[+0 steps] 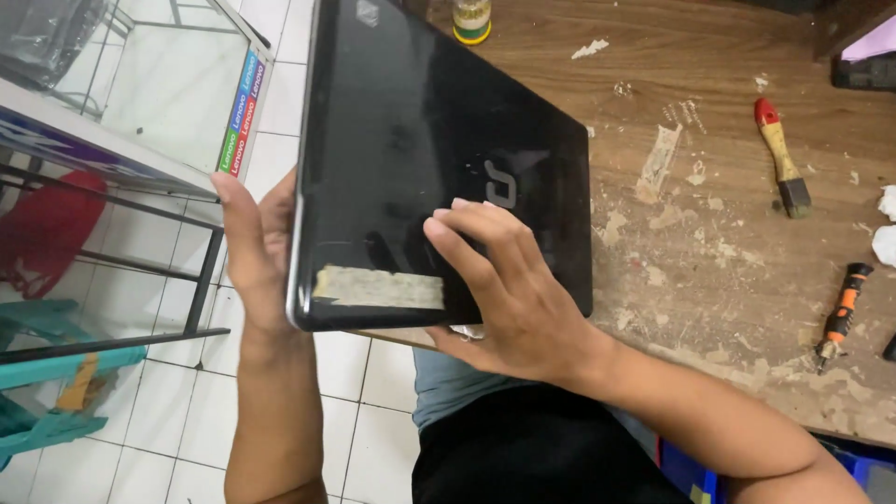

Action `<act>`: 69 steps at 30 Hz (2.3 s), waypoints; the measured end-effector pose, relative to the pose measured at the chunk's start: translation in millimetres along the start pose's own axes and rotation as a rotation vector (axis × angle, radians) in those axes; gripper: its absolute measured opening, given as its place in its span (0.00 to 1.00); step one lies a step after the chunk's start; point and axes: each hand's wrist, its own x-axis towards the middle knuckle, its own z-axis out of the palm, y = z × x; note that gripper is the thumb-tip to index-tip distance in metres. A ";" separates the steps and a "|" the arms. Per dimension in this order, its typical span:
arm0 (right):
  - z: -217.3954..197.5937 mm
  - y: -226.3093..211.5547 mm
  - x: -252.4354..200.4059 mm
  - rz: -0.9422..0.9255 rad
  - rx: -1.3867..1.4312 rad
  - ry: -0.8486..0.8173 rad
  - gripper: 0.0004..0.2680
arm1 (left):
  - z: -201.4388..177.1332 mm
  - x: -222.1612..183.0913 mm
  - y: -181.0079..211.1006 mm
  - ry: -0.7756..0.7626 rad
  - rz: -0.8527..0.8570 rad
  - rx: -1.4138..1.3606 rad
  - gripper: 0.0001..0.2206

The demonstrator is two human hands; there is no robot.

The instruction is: Disassembling and reassembling a laptop keyboard and internal components using a screwdriver.

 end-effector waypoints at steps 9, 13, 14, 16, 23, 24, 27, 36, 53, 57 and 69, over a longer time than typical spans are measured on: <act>-11.4 69.7 -109.1 0.472 -0.280 -0.196 0.52 | -101.1 13.3 -58.1 0.243 -0.402 0.319 0.27; -42.4 73.0 -140.4 0.680 -0.312 -0.157 0.56 | -74.9 30.3 -88.0 0.183 -0.467 0.314 0.27; -49.4 72.8 -147.1 0.761 -0.301 -0.138 0.55 | -73.4 35.7 -99.5 0.105 -0.499 0.316 0.28; -61.8 72.3 -158.2 0.848 -0.295 -0.114 0.55 | -59.1 47.0 -113.9 0.018 -0.535 0.315 0.30; -88.5 71.5 -184.3 0.862 -0.383 -0.011 0.53 | -1.6 82.7 -129.5 -0.187 -0.724 1.215 0.32; -90.2 71.2 -185.9 0.887 -0.381 -0.012 0.54 | -4.2 86.8 -137.7 -0.223 -0.701 1.378 0.32; -92.6 74.0 -193.0 0.911 -0.407 -0.010 0.55 | 12.1 93.7 -135.3 -0.231 -0.745 1.482 0.33; -89.1 77.1 -208.2 0.824 -0.481 0.038 0.55 | 21.6 99.3 -132.6 -0.378 -0.738 1.766 0.40; -95.2 79.8 -220.5 0.652 -0.816 0.148 0.47 | -35.9 14.2 -149.3 -0.342 -0.032 1.104 0.24; -102.9 84.6 -217.9 0.627 -0.895 0.099 0.46 | -34.2 8.7 -157.5 -0.321 -0.046 1.250 0.39; -184.9 106.3 -185.5 0.727 -0.871 -0.100 0.43 | -34.2 5.1 -161.1 -0.308 0.039 1.299 0.19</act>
